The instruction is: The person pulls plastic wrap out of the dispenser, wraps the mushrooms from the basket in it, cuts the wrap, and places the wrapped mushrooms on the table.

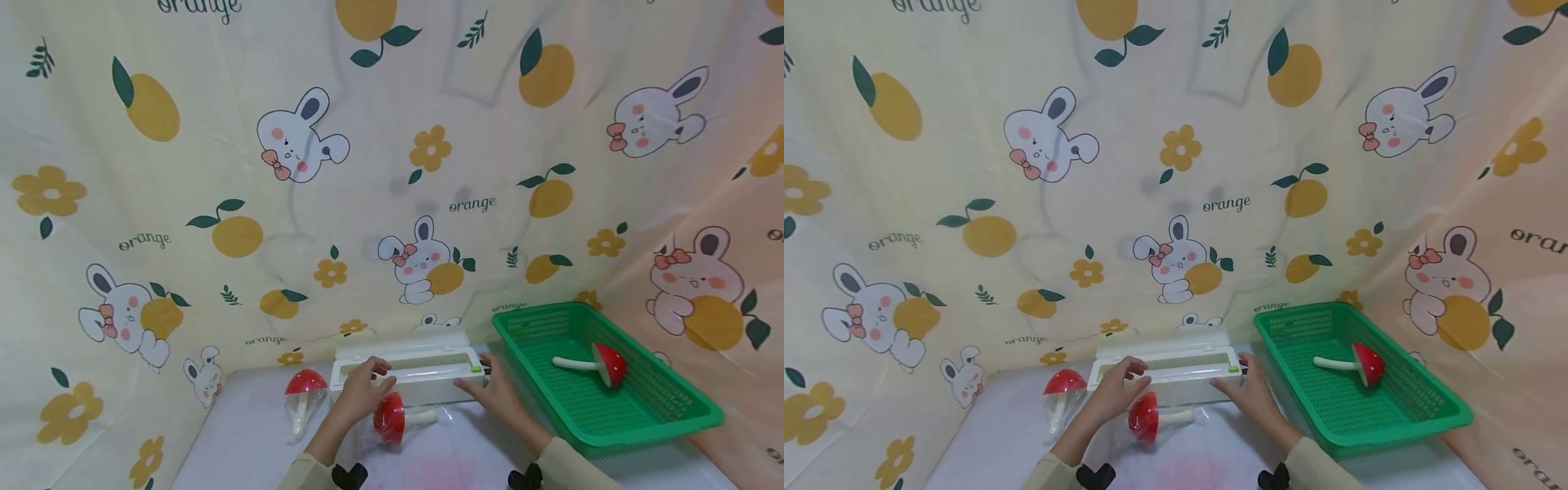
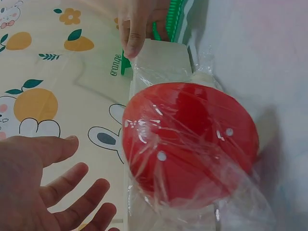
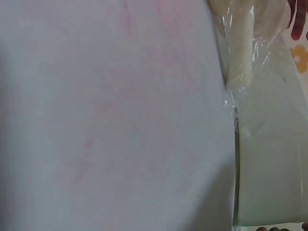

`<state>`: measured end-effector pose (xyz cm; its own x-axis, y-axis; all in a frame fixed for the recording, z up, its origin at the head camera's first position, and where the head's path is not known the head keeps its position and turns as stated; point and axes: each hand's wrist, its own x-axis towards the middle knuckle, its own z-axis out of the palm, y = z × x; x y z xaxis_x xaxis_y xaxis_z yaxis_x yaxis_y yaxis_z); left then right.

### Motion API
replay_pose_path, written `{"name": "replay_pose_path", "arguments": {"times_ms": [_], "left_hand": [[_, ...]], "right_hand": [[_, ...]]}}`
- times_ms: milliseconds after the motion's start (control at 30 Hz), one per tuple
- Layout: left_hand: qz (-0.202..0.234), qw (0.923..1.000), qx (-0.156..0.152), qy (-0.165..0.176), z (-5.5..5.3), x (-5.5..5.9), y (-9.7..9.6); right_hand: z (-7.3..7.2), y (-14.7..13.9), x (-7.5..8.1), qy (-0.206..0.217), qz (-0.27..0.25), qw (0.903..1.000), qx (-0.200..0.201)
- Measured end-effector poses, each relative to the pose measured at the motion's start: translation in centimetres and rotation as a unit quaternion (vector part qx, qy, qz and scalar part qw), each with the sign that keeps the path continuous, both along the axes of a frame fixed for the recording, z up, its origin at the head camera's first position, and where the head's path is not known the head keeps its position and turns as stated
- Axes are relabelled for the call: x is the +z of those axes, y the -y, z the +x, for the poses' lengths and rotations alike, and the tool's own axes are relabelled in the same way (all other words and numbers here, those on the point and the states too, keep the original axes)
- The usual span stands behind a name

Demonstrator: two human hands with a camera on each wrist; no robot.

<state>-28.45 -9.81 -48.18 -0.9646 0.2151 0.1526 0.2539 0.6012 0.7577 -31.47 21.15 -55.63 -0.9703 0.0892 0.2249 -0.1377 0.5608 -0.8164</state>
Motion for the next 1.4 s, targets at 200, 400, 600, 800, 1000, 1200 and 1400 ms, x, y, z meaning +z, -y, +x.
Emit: {"name": "replay_pose_path", "arguments": {"times_ms": [200, 400, 600, 800, 1000, 1200, 1400], "left_hand": [[-0.005, 0.9998, -0.018, -0.01, -0.7, 0.5, -0.8], [0.003, 0.9993, -0.037, -0.002, -1.2, 1.2, -1.8], [0.011, 0.9981, -0.061, -0.001, -1.7, 1.6, -3.2], [0.018, 0.9965, -0.079, 0.018, -2.2, 1.7, -5.1], [0.014, 0.993, -0.117, -0.011, -3.0, 1.1, -7.0], [0.027, 0.9894, -0.138, -0.037, -3.8, 0.4, -8.9], [0.053, 0.9865, -0.145, -0.053, -4.3, -0.1, -10.4]], "right_hand": [[-0.6, -0.3, -0.2, -0.003, -0.012, 0.9999, 0.012], [-1.2, -0.9, -0.6, -0.017, -0.022, 0.999, 0.036], [-1.4, -1.5, -1.1, -0.038, -0.007, 0.9969, 0.068], [-1.5, -1.9, -1.5, -0.022, -0.011, 0.9966, 0.079], [-1.8, -2.2, -1.8, -0.033, -0.024, 0.9951, 0.09], [-2.1, -2.3, -2.0, -0.043, -0.037, 0.9923, 0.11], [-2.2, -2.4, -1.8, -0.031, -0.047, 0.9919, 0.114]]}}
